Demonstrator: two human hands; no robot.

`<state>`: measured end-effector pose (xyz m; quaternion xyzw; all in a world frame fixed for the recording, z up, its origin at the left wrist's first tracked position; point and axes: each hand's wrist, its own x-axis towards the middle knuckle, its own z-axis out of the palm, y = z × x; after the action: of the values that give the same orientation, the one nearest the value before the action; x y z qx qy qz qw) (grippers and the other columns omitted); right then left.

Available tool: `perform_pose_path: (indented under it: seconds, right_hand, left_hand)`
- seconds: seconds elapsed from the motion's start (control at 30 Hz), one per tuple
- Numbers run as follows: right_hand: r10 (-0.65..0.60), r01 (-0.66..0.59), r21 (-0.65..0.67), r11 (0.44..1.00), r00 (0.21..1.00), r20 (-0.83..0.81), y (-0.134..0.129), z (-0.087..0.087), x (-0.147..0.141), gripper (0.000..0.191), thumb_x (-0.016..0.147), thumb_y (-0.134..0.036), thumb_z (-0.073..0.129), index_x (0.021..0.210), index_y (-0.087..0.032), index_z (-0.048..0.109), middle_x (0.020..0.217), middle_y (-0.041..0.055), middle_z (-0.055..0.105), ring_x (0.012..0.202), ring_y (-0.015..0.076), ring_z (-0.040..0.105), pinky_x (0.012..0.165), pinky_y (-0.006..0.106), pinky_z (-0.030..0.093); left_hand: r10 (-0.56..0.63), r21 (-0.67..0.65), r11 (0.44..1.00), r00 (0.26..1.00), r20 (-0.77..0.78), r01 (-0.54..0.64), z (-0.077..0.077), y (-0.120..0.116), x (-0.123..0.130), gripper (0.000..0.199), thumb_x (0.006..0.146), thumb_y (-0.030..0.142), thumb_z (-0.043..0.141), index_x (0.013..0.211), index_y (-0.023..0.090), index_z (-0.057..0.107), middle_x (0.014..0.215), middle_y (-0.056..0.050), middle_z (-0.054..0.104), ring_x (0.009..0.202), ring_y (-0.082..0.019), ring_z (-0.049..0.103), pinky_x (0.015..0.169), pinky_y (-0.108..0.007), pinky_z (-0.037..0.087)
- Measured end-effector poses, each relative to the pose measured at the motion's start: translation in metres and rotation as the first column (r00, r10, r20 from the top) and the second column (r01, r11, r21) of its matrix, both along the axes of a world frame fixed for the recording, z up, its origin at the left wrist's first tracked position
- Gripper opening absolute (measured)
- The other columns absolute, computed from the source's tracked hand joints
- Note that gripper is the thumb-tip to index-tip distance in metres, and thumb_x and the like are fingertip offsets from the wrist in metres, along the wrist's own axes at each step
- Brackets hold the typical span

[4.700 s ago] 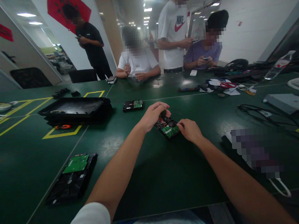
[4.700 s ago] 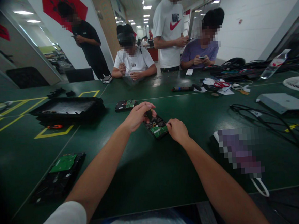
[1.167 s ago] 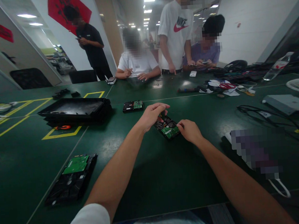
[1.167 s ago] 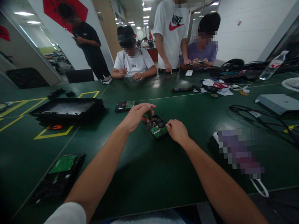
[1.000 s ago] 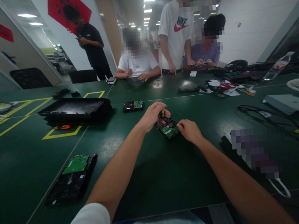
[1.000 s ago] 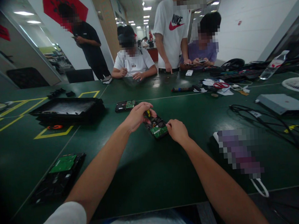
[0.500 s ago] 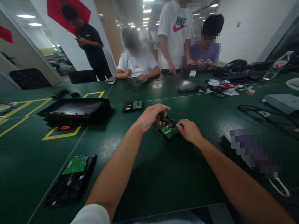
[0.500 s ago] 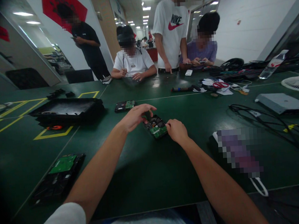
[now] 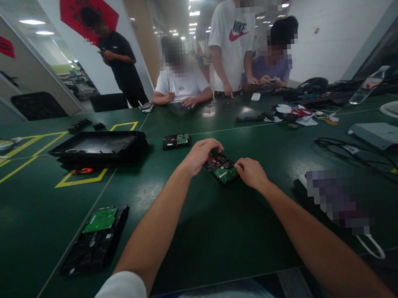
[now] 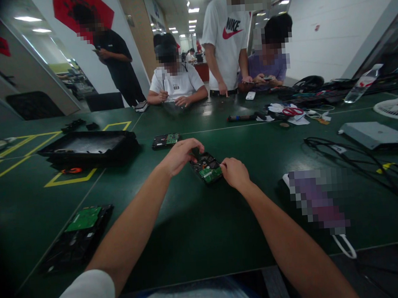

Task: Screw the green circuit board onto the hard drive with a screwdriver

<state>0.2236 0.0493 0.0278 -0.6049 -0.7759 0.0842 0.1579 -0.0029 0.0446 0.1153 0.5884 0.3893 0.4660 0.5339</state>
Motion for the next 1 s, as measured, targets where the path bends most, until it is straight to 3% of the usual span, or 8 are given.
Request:
perform_pose_path:
  seconds: [0.23, 0.43, 0.6, 0.73, 0.87, 1.0]
  right_hand:
    - [0.002, -0.002, 0.017, 1.0, 1.0, 0.012, 0.0007, -0.0016, -0.0001, 0.025, 0.105, -0.033, 0.05, 0.103, -0.021, 0.072, 0.105, 0.0082, 0.072, 0.097, 0.0211, 0.066, 0.083, 0.031, 0.045]
    - [-0.007, 0.006, 0.026, 1.0, 0.999, 0.042, -0.0002, -0.0007, -0.0005, 0.025, 0.105, -0.034, 0.051, 0.104, -0.02, 0.072, 0.107, 0.0093, 0.072, 0.098, 0.0225, 0.067, 0.082, 0.032, 0.044]
    - [-0.01, 0.009, 0.021, 1.0, 1.0, 0.03, -0.0003, -0.0008, -0.0006, 0.025, 0.106, -0.035, 0.051, 0.102, -0.021, 0.071, 0.106, 0.0089, 0.072, 0.096, 0.0225, 0.067, 0.08, 0.032, 0.044]
    - [-0.007, 0.007, 0.015, 1.0, 1.0, 0.027, -0.0005, -0.0008, -0.0007, 0.026, 0.106, -0.032, 0.048, 0.103, -0.02, 0.071, 0.106, 0.0088, 0.072, 0.096, 0.0222, 0.067, 0.082, 0.032, 0.044]
    - [-0.013, 0.013, 0.006, 1.0, 0.999, 0.03, -0.0004, -0.0007, -0.0008, 0.027, 0.106, -0.031, 0.047, 0.104, -0.021, 0.072, 0.107, 0.0095, 0.072, 0.096, 0.022, 0.066, 0.083, 0.032, 0.043]
    - [-0.015, 0.015, 0.009, 1.0, 0.999, 0.033, 0.0, -0.0008, -0.0009, 0.028, 0.106, -0.031, 0.047, 0.104, -0.02, 0.072, 0.107, 0.0101, 0.072, 0.097, 0.0224, 0.066, 0.084, 0.032, 0.043]
  left_hand:
    - [-0.086, -0.059, 0.994, 0.995, 0.044, 0.089, -0.0034, 0.0014, 0.0016, 0.028, 0.088, 0.044, 0.063, 0.095, 0.018, 0.071, 0.085, -0.008, 0.07, 0.08, -0.02, 0.066, 0.055, -0.025, 0.047]
    - [-0.045, -0.104, 0.993, 0.989, 0.141, 0.06, -0.0062, 0.0014, 0.0045, 0.026, 0.088, 0.044, 0.066, 0.094, 0.02, 0.058, 0.09, -0.009, 0.074, 0.083, -0.022, 0.07, 0.056, -0.026, 0.049]
    - [-0.043, -0.01, 0.999, 0.999, 0.029, 0.043, -0.0034, 0.0003, 0.0025, 0.021, 0.088, 0.038, 0.063, 0.087, 0.018, 0.068, 0.097, -0.009, 0.07, 0.094, -0.021, 0.065, 0.059, -0.024, 0.049]
    - [-0.038, 0.022, 0.999, 0.999, -0.024, 0.039, -0.0027, 0.0018, -0.0002, 0.026, 0.089, 0.039, 0.061, 0.089, 0.017, 0.075, 0.091, -0.008, 0.066, 0.088, -0.02, 0.062, 0.058, -0.024, 0.047]
    - [-0.092, -0.033, 0.995, 0.995, 0.03, 0.093, -0.0038, 0.0024, -0.0001, 0.029, 0.09, 0.041, 0.062, 0.102, 0.017, 0.074, 0.086, -0.007, 0.067, 0.082, -0.02, 0.064, 0.055, -0.024, 0.047]
    - [-0.09, -0.08, 0.992, 0.989, 0.117, 0.1, -0.0065, 0.0023, 0.0021, 0.027, 0.09, 0.042, 0.066, 0.102, 0.018, 0.065, 0.084, -0.008, 0.071, 0.077, -0.02, 0.067, 0.05, -0.025, 0.045]
